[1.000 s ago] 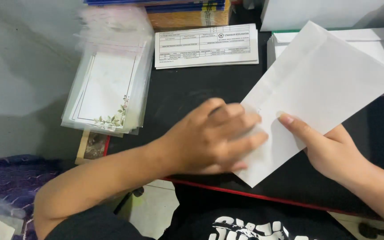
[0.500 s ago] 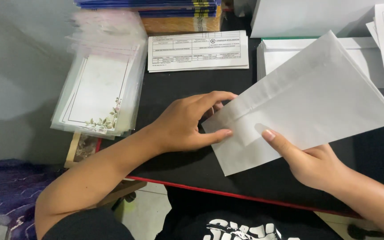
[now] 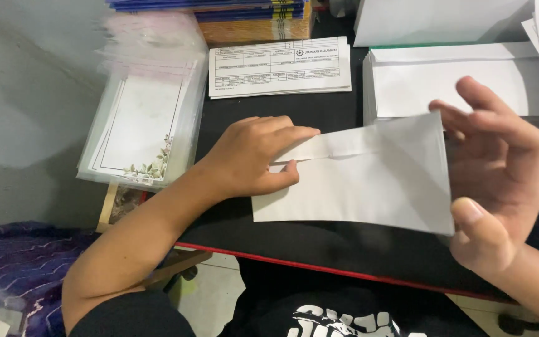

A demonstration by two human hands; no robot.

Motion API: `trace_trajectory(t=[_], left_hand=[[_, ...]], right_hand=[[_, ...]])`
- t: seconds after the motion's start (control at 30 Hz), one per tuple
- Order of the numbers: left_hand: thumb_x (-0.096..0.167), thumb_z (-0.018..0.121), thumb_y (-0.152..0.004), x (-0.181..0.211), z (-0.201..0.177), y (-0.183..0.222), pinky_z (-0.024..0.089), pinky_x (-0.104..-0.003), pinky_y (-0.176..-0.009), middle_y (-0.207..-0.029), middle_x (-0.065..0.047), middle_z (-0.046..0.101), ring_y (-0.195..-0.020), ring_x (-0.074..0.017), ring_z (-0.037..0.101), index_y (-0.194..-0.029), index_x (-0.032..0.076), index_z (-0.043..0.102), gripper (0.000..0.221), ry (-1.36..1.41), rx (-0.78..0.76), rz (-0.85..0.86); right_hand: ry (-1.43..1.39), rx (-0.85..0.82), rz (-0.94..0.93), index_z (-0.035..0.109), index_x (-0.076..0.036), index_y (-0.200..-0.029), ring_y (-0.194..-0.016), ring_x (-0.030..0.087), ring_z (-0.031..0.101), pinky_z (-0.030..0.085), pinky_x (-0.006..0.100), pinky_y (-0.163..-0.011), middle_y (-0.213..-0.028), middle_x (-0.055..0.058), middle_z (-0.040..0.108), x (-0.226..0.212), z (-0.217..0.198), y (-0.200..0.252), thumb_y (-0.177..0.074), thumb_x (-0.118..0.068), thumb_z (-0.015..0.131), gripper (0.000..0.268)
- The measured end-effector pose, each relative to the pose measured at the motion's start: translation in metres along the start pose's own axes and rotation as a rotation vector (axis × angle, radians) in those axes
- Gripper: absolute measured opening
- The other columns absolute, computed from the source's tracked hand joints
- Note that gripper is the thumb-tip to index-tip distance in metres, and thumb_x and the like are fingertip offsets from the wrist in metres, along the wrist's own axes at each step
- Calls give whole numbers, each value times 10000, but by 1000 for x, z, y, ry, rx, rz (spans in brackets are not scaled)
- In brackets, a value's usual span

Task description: Folding printed documents and stuffing them into white envelopes at a desk

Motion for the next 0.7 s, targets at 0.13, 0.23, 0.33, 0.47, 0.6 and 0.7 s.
trace_trajectory(t=[0.13, 0.23, 0.33, 0.47, 0.6, 0.7], left_hand=[[125, 546, -719, 0, 3, -1, 446, -349, -565, -915, -57, 519, -754, -226, 541, -1134, 58, 578, 422, 8, -89, -45], [167, 555, -754, -3, 9, 2, 434, -374, -524, -951, -72, 497, -717, -244, 506, -1127, 52, 587, 392, 0, -116, -49], [181, 575, -733, 2, 8, 3, 440, -353, -628, -876, -53, 552, -677, -235, 517, -1146, 44, 579, 435, -104, -36, 37], [115, 530, -791, 9, 3, 2, 404, -339, -607, -723, -9, 587, -657, -216, 508, -1017, 89, 636, 251, -59, 52, 66], [60, 428, -876, 8, 1, -2, 373, -355, -564, -585, -40, 493, -578, -219, 463, -1116, 124, 573, 288, 140, -4, -68], [91, 434, -900, 4, 8, -3, 395, -365, -623, -572, -53, 433, -584, -234, 462, -1148, 151, 503, 264, 168, -64, -99]], right_hand=[[159, 24, -153, 455, 20, -964, -1238, 381, 458, 408, 485, -1184, -1240, 230, 390, -4, -5, 3, -771, -337, 395, 410], [326, -152, -230, 527, 6, -708, -914, 354, 575, 371, 507, -1091, -837, 200, 546, -17, 7, -7, -740, -235, 429, 262], [437, -407, -284, 584, -99, -663, -756, 207, 605, 385, 471, -952, -727, 43, 602, -22, 24, -11, -756, -171, 516, 136], [372, -631, -279, 596, -111, -734, -673, 154, 581, 404, 385, -862, -727, 2, 594, -18, 36, -8, -762, -135, 575, 42], [433, -684, -162, 614, -126, -769, -745, 159, 586, 341, 393, -922, -802, -1, 616, -11, 35, -7, -750, -315, 575, 194], [496, -653, -68, 615, -115, -796, -749, 203, 563, 358, 348, -795, -809, 10, 603, -3, 36, -10, -749, -282, 628, 173]])
Point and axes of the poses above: each hand's wrist, its own y-axis away from the middle knuckle, its own z-axis out of the palm, x = y × z, the point moved 4 cm from there along -y, towards the middle knuckle
